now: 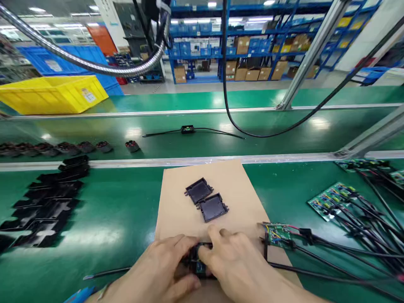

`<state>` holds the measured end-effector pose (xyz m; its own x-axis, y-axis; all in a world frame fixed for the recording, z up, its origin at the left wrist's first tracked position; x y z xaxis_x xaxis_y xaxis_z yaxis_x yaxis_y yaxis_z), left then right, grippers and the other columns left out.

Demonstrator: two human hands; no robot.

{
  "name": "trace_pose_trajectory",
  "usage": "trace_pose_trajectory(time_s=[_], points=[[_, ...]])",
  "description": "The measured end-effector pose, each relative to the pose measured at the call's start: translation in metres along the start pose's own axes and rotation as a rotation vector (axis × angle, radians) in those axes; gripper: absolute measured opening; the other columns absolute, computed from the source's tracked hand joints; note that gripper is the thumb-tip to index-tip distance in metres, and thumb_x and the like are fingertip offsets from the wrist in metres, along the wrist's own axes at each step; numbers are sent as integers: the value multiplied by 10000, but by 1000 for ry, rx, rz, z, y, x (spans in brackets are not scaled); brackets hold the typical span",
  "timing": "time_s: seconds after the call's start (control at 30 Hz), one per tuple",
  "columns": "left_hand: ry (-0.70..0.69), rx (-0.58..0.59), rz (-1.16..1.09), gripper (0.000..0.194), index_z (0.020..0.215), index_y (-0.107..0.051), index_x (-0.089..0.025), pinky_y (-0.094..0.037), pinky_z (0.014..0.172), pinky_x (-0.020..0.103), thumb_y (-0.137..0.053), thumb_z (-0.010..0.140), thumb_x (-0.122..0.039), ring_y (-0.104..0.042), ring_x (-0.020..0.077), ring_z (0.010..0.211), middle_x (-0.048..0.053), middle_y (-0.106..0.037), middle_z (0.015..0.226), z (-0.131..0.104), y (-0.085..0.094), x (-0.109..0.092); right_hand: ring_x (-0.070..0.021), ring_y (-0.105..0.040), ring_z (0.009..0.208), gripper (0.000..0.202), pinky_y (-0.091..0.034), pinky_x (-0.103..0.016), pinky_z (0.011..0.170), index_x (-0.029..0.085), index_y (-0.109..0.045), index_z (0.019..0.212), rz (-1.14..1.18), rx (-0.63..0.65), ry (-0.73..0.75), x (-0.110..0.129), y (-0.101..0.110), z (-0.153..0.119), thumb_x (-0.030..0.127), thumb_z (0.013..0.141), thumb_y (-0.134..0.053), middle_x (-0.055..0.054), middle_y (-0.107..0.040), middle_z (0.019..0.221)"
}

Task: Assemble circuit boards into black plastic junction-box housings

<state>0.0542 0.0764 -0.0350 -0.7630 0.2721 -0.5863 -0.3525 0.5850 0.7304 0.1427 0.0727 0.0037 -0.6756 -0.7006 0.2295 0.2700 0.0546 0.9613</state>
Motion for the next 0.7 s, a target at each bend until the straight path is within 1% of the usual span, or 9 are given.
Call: trace_pose_trajectory(time_s=[0.1,0.17,0.2,0.3,0.37,0.47,0.53,0.6,0.7], points=[[-22,-7,-115,495,1216,-512,-249,-416,910,314,-692,760,-318,-561,206,1033,4,-602,1131,-4,2,-4,-195,-393,527,240,-66,-291,536,218,-551,801,3,-2,-9,3,3,-1,24,685,-471,-62,-527,844],[-15,2,-183,524,1228,-495,-269,-407,888,273,-699,746,-272,-563,171,1006,-30,-611,1099,-7,5,-1,-187,-380,532,257,-74,-292,532,221,-557,822,34,56,-29,3,-1,-1,20,699,-456,-60,-522,862],[-2,10,-206,498,1205,-501,-269,-407,854,255,-691,744,-247,-566,153,968,-46,-618,1052,-7,7,1,-184,-386,542,262,-87,-290,529,223,-559,833,60,104,-45,1,-5,-1,20,712,-447,-58,-519,872],[42,50,-154,202,1010,-564,-227,-383,712,239,-603,811,-237,-547,127,809,-55,-616,869,-8,14,8,-217,-483,673,295,-182,-295,542,232,-564,891,145,238,-93,-3,-19,-2,27,737,-420,-57,-537,969],[40,83,-95,60,891,-574,-204,-357,663,239,-540,855,-236,-526,115,729,-50,-608,793,-7,17,6,-245,-517,770,287,-251,-313,576,231,-561,935,181,284,-108,-4,-25,-1,53,754,-425,-59,-545,1049],[40,116,-73,160,764,-551,-170,-359,657,226,-459,890,-206,-528,95,660,-43,-603,701,-4,17,-3,-249,-520,783,281,-297,-326,598,232,-549,964,225,297,-105,-5,-29,0,77,753,-447,-51,-548,1048],[89,142,-105,292,693,-524,-151,-368,624,214,-402,935,-260,-525,90,614,-26,-588,639,-2,12,-5,-247,-519,780,291,-304,-328,604,231,-546,963,244,282,-94,-4,-29,1,74,732,-463,-46,-549,1022],[174,189,-216,385,720,-535,-149,-364,544,202,-335,972,-359,-492,87,525,-16,-549,576,-3,2,0,-245,-515,774,284,-293,-326,601,231,-549,958,243,264,-95,-4,-28,2,82,726,-478,-45,-550,1008],[325,253,-497,413,828,-541,-141,-316,409,194,-315,957,-462,-396,85,388,-37,-451,491,-6,-19,13,-242,-504,758,267,-229,-312,570,237,-557,949,229,247,-106,-5,-27,2,101,728,-494,-41,-550,989]])
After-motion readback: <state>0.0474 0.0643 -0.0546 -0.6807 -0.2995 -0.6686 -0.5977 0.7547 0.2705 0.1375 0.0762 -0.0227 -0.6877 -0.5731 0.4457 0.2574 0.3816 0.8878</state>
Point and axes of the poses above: each hand's wrist, its own z-axis towards the middle knuckle, its own y-axis out of the back of the hand, x = y × z, the point moved 10 cm from there along z, towards the middle knuckle
